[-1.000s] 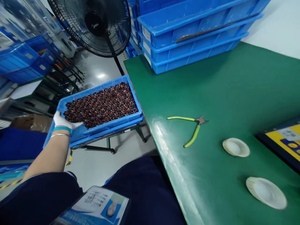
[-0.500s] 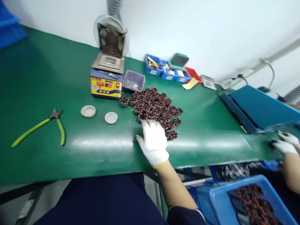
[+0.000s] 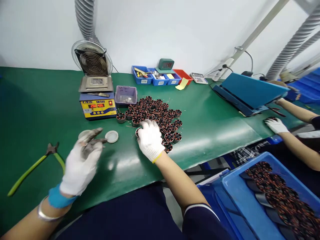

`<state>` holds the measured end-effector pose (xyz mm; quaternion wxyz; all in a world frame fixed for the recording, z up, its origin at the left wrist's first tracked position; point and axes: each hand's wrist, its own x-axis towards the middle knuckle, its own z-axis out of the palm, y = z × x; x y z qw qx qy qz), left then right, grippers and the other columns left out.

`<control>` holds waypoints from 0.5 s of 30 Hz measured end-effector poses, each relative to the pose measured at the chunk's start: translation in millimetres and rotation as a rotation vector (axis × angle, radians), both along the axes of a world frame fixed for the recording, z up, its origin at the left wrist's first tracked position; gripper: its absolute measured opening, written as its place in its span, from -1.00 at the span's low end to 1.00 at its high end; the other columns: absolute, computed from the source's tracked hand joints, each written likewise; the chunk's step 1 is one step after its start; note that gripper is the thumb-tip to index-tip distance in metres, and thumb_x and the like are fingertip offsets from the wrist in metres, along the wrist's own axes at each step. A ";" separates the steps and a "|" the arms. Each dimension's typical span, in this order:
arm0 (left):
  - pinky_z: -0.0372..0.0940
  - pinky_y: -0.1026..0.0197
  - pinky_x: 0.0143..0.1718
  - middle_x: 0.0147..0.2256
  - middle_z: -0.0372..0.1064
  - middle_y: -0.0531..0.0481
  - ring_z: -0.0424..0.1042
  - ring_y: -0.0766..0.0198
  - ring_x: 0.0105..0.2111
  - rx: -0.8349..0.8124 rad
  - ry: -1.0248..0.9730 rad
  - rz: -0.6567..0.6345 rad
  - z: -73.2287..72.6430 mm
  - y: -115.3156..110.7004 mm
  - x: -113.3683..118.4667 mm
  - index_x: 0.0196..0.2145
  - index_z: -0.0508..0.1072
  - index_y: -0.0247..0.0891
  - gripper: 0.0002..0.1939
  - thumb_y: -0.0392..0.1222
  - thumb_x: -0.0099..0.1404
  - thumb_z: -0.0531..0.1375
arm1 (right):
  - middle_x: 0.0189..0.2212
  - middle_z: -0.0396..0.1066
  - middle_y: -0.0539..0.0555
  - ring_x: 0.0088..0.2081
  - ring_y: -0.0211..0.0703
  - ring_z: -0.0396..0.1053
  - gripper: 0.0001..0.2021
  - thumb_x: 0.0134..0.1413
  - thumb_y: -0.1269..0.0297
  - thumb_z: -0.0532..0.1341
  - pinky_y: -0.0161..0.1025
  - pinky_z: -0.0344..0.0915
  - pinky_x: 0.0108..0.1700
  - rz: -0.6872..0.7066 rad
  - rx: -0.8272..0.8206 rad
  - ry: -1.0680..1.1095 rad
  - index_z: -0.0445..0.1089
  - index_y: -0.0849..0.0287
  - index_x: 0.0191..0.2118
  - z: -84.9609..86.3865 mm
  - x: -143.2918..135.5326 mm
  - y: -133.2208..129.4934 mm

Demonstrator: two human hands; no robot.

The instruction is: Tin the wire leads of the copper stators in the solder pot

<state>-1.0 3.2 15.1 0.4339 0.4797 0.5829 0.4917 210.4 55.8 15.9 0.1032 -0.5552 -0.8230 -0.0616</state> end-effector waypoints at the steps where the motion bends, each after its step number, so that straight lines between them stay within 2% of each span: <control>1: 0.47 -0.03 -0.09 0.15 0.32 -0.21 0.48 -0.05 -0.04 -0.027 -0.123 -0.025 -0.4 6.8 8.5 0.11 0.32 -0.21 -0.30 0.25 0.12 0.23 | 0.11 0.28 0.23 0.20 0.21 0.11 -0.87 0.11 0.35 0.32 0.13 0.13 0.24 0.091 0.030 0.089 0.49 0.21 -0.19 1.1 -3.6 -9.4; 3: 0.44 0.10 -0.45 -0.13 0.47 -0.19 0.51 0.10 -0.34 -0.286 -0.375 -0.164 -6.0 15.9 16.0 -0.01 0.38 -0.27 -0.35 0.32 0.19 0.15 | 0.08 0.31 0.18 0.20 0.17 0.14 -0.86 0.08 0.32 0.35 0.13 0.17 0.23 0.301 0.061 0.240 0.47 0.17 -0.21 3.5 -14.6 -28.0; 5: 0.26 0.22 -0.67 -0.43 0.42 -0.05 0.37 0.24 -0.59 -0.500 -0.548 -0.246 -13.9 17.8 14.3 -0.19 0.44 -0.28 -0.43 0.33 0.25 0.08 | 0.09 0.32 0.16 0.19 0.14 0.18 -0.83 0.09 0.32 0.35 0.11 0.19 0.24 0.439 0.060 0.349 0.45 0.14 -0.17 5.2 -28.8 -42.0; 6: 0.19 0.25 -0.71 -0.54 0.35 0.01 0.28 0.29 -0.66 -0.526 -0.591 -0.223 -17.2 16.7 11.6 -0.30 0.45 -0.27 -0.46 0.32 0.26 0.08 | 0.11 0.31 0.18 0.19 0.14 0.19 -0.76 0.07 0.32 0.36 0.11 0.20 0.24 0.444 0.055 0.402 0.44 0.15 -0.11 5.3 -35.9 -46.6; 8: 0.15 0.28 -0.71 -0.61 0.28 0.06 0.21 0.34 -0.69 -0.458 -0.579 -0.077 -20.5 12.6 5.1 -0.43 0.43 -0.25 -0.48 0.29 0.30 0.07 | 0.15 0.27 0.25 0.17 0.17 0.24 -0.50 -0.01 0.28 0.42 0.10 0.28 0.18 0.326 0.010 0.520 0.36 0.20 0.06 4.0 -48.4 -51.6; 9: 0.19 0.28 -0.67 -0.59 0.31 0.05 0.24 0.34 -0.67 -0.399 -0.537 -0.004 -20.5 10.6 1.9 -0.44 0.44 -0.24 -0.47 0.29 0.31 0.06 | 0.15 0.28 0.28 0.13 0.18 0.28 -0.37 -0.06 0.25 0.47 0.08 0.33 0.12 0.233 -0.065 0.576 0.31 0.22 0.14 2.9 -53.2 -52.5; 10: 0.26 0.27 -0.60 -0.54 0.37 0.02 0.31 0.31 -0.62 -0.332 -0.470 0.042 -19.8 8.9 -1.1 -0.43 0.46 -0.24 -0.45 0.31 0.32 0.03 | 0.11 0.31 0.27 0.07 0.16 0.35 -0.28 -0.10 0.24 0.50 0.05 0.38 0.05 0.151 -0.180 0.629 0.27 0.22 0.19 1.9 -57.0 -52.8; 11: 0.34 0.25 -0.50 -0.48 0.43 -0.01 0.38 0.28 -0.54 -0.256 -0.378 0.078 -18.8 7.6 -3.8 -0.40 0.49 -0.24 -0.41 0.33 0.33 -0.01 | 0.04 0.38 0.22 -0.02 0.11 0.41 -0.29 -0.10 0.24 0.50 -0.02 0.42 -0.04 0.094 -0.321 0.680 0.28 0.20 0.18 1.1 -59.7 -52.8; 13: 0.40 0.18 -0.32 -0.39 0.48 -0.07 0.46 0.19 -0.41 -0.101 -0.182 0.157 -16.8 6.6 -7.6 -0.37 0.51 -0.23 -0.36 0.36 0.35 -0.07 | -0.18 0.49 0.06 -0.22 -0.06 0.48 -0.56 0.04 0.28 0.43 -0.19 0.41 -0.21 0.049 -0.576 0.735 0.40 0.13 0.05 0.7 -62.2 -52.8; 15: 0.40 0.15 -0.22 -0.39 0.49 -0.12 0.49 0.13 -0.34 -0.009 -0.066 0.239 -16.5 7.0 -9.7 -0.36 0.51 -0.22 -0.33 0.37 0.36 -0.12 | -0.36 0.50 -0.04 -0.32 -0.16 0.46 -0.87 0.16 0.35 0.33 -0.27 0.33 -0.28 0.068 -0.679 0.732 0.49 0.11 -0.16 1.2 -61.7 -53.2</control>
